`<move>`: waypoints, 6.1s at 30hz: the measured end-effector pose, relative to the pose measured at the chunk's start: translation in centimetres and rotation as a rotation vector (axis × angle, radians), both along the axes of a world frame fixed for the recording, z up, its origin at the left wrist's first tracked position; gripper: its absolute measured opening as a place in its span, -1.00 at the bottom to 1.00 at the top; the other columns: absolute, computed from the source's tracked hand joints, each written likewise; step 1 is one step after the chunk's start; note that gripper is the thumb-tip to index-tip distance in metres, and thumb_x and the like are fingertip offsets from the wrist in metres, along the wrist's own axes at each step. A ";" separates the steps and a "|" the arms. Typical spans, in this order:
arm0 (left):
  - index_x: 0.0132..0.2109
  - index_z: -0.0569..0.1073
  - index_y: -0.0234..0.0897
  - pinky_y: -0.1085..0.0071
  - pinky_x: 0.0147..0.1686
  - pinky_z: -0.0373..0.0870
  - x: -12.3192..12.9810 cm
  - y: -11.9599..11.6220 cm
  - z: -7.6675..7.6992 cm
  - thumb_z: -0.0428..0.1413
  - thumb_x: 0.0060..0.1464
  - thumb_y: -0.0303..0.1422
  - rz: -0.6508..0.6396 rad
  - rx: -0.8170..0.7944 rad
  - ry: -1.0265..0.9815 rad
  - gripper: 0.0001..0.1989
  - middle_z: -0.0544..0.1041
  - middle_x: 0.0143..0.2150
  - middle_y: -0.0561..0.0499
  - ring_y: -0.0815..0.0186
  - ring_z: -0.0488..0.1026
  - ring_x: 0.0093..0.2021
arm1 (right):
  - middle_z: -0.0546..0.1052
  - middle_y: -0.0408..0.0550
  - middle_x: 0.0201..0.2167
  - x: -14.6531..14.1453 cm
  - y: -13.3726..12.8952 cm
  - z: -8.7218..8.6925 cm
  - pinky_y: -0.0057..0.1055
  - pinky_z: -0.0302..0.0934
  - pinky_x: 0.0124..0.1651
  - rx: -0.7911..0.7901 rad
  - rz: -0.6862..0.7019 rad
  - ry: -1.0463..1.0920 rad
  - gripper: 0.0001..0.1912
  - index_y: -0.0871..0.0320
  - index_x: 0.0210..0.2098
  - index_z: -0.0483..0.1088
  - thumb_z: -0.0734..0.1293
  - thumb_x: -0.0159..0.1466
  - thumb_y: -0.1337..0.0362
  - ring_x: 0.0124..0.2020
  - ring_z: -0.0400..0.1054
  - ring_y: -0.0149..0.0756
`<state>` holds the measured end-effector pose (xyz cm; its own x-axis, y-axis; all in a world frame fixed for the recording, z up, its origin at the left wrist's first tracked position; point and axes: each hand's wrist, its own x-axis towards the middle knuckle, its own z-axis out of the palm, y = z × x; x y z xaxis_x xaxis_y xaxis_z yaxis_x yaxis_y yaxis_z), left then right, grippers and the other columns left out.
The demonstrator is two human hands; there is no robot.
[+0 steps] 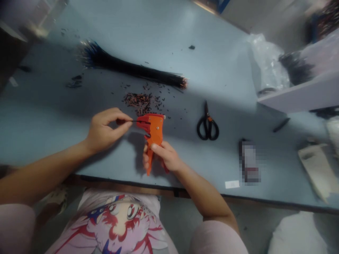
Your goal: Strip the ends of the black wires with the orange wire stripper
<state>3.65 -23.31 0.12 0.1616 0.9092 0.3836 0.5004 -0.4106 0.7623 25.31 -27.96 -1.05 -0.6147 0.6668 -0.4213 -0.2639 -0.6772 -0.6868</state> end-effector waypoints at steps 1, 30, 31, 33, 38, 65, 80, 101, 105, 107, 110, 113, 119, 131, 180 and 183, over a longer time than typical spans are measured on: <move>-0.36 0.49 -0.27 0.44 -0.38 0.29 0.0 0.0 0.0 0.12 0.04 -0.45 0.002 -0.001 -0.003 -0.94 0.46 -0.47 0.07 0.41 0.36 -0.44 | 0.44 -0.09 -0.52 0.0 0.0 0.0 -0.26 0.38 -0.44 0.001 0.001 -0.001 -0.62 0.26 -0.28 0.35 0.35 0.21 0.02 -0.54 0.40 -0.30; -0.38 0.48 -0.24 0.43 -0.40 0.29 -1.5 1.9 -0.9 0.14 0.00 -0.43 0.248 -0.158 -0.082 -0.97 0.47 -0.47 0.07 0.38 0.36 -0.44 | 0.36 -0.23 -0.64 0.8 2.0 1.1 -0.38 0.34 -0.59 -0.120 -0.322 -0.001 -0.65 0.18 -0.39 0.27 0.30 0.22 -0.01 -0.70 0.27 -0.42; -0.38 0.49 -0.23 0.44 -0.41 0.30 -1.4 1.9 -0.9 0.15 -0.01 -0.41 0.219 -0.197 -0.105 -0.97 0.48 -0.47 0.07 0.39 0.37 -0.45 | 0.40 -0.19 -0.61 0.8 2.0 1.1 -0.34 0.37 -0.56 -0.132 -0.286 -0.009 -0.65 0.19 -0.36 0.29 0.30 0.22 -0.01 -0.67 0.32 -0.38; -0.38 0.50 -0.23 0.45 -0.41 0.31 -1.1 1.6 -0.7 0.16 -0.01 -0.39 0.144 -0.248 -0.132 -0.97 0.50 -0.46 0.08 0.39 0.39 -0.44 | 0.48 -0.09 -0.53 0.6 1.7 0.7 -0.26 0.40 -0.47 -0.149 -0.181 -0.026 -0.63 0.23 -0.30 0.33 0.32 0.20 0.00 -0.57 0.41 -0.28; -0.36 0.51 -0.25 0.47 -0.39 0.31 -0.2 0.8 -0.3 0.15 0.02 -0.39 0.059 -0.216 -0.101 -0.95 0.49 -0.44 0.07 0.42 0.36 -0.44 | 0.55 0.06 -0.37 0.1 0.8 -0.3 -0.21 0.40 -0.31 -0.114 -0.013 -0.012 -0.58 0.29 -0.20 0.38 0.36 0.19 0.03 -0.38 0.51 -0.15; -0.38 0.49 -0.29 0.46 -0.36 0.28 0.1 0.1 -0.5 0.13 0.04 -0.43 -0.029 -0.109 -0.031 -0.93 0.45 -0.47 0.07 0.41 0.35 -0.42 | 0.49 -0.03 -0.49 0.0 0.0 0.3 -0.26 0.39 -0.46 -0.052 0.026 -0.035 -0.61 0.29 -0.26 0.36 0.35 0.22 0.03 -0.51 0.46 -0.24; -0.38 0.48 -0.26 0.41 -0.34 0.27 0.1 0.0 -0.3 0.09 0.06 -0.43 -0.037 -0.078 0.012 -0.91 0.45 -0.47 0.06 0.38 0.34 -0.41 | 0.47 -0.05 -0.50 -0.1 -0.1 0.4 -0.28 0.39 -0.46 -0.024 0.025 -0.052 -0.63 0.28 -0.27 0.35 0.34 0.23 0.03 -0.52 0.43 -0.27; -0.37 0.46 -0.25 0.37 -0.29 0.30 -0.3 0.4 -0.6 0.04 0.10 -0.42 0.006 -0.055 0.083 -0.88 0.45 -0.44 0.03 0.34 0.36 -0.37 | 0.35 -0.21 -0.66 -0.3 0.4 0.8 -0.43 0.27 -0.66 -0.049 -0.116 -0.103 -0.58 0.20 -0.39 0.29 0.35 0.17 -0.07 -0.74 0.22 -0.45; -0.34 0.47 -0.21 0.41 -0.36 0.31 -1.3 1.6 -1.0 0.10 0.05 -0.40 0.234 -0.113 -0.054 -0.94 0.50 -0.40 0.05 0.36 0.37 -0.39 | 0.33 -0.25 -0.64 0.9 1.9 1.5 -0.43 0.33 -0.60 -0.038 -0.305 -0.084 -0.62 0.16 -0.38 0.26 0.33 0.19 -0.05 -0.71 0.25 -0.45; -0.33 0.49 -0.20 0.43 -0.38 0.31 -1.4 1.8 -1.1 0.13 0.04 -0.37 0.229 -0.159 -0.114 -0.95 0.50 -0.41 0.07 0.38 0.38 -0.41 | 0.40 -0.20 -0.59 1.2 2.1 1.5 -0.37 0.36 -0.55 -0.060 -0.268 -0.076 -0.64 0.18 -0.35 0.29 0.32 0.20 -0.03 -0.65 0.32 -0.40; -0.35 0.50 -0.21 0.43 -0.38 0.32 -0.9 1.5 -0.8 0.15 0.03 -0.36 0.146 -0.190 -0.139 -0.95 0.51 -0.41 0.07 0.39 0.38 -0.41 | 0.51 -0.04 -0.48 1.0 1.8 1.1 -0.26 0.40 -0.43 -0.085 -0.115 -0.077 -0.61 0.24 -0.28 0.35 0.37 0.16 0.01 -0.52 0.44 -0.25; -0.36 0.50 -0.21 0.43 -0.37 0.33 -0.4 1.0 -0.4 0.14 0.03 -0.37 0.095 -0.175 -0.109 -0.95 0.51 -0.40 0.06 0.39 0.38 -0.41 | 0.55 0.07 -0.40 0.5 1.2 0.7 -0.22 0.40 -0.35 -0.073 -0.016 -0.081 -0.58 0.28 -0.23 0.38 0.40 0.14 0.03 -0.42 0.49 -0.17; -0.38 0.49 -0.24 0.39 -0.30 0.33 -0.2 0.6 -0.2 0.13 0.04 -0.38 0.037 -0.146 -0.046 -0.93 0.49 -0.42 0.05 0.36 0.39 -0.37 | 0.55 0.08 -0.35 0.2 0.7 0.7 -0.20 0.40 -0.33 -0.061 0.011 -0.045 -0.58 0.29 -0.21 0.38 0.39 0.16 0.03 -0.37 0.50 -0.16; -0.37 0.49 -0.26 0.39 -0.26 0.32 0.2 0.1 -0.7 0.11 0.07 -0.38 -0.031 -0.141 -0.034 -0.90 0.50 -0.40 0.04 0.36 0.40 -0.35 | 0.53 0.05 -0.37 0.3 0.3 0.5 -0.18 0.40 -0.31 -0.037 0.049 -0.036 -0.58 0.30 -0.19 0.39 0.38 0.19 0.03 -0.37 0.50 -0.16; -0.29 0.59 -0.19 0.43 -0.23 0.41 -0.8 1.9 -0.7 0.22 -0.04 -0.31 0.173 -0.409 -0.421 -0.88 0.59 -0.33 0.04 0.33 0.50 -0.30 | 0.56 0.07 -0.30 0.8 1.7 0.5 -0.15 0.41 -0.22 -0.059 -0.069 -0.019 -0.62 0.27 -0.19 0.41 0.39 0.16 0.08 -0.31 0.51 -0.14; -0.24 0.59 -0.20 0.43 -0.22 0.42 -0.8 1.8 -0.5 0.20 -0.01 -0.29 0.158 -0.465 -0.445 -0.83 0.59 -0.32 0.02 0.32 0.51 -0.28 | 0.56 0.07 -0.27 0.8 1.7 0.4 -0.14 0.40 -0.21 -0.059 -0.067 -0.035 -0.64 0.26 -0.18 0.40 0.38 0.18 0.10 -0.31 0.51 -0.16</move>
<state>2.85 -21.54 -0.39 -0.0704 0.9960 -0.0555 0.1237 0.0639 0.9903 26.10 -26.30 -0.65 -0.5542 0.6791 -0.4813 -0.2865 -0.6985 -0.6558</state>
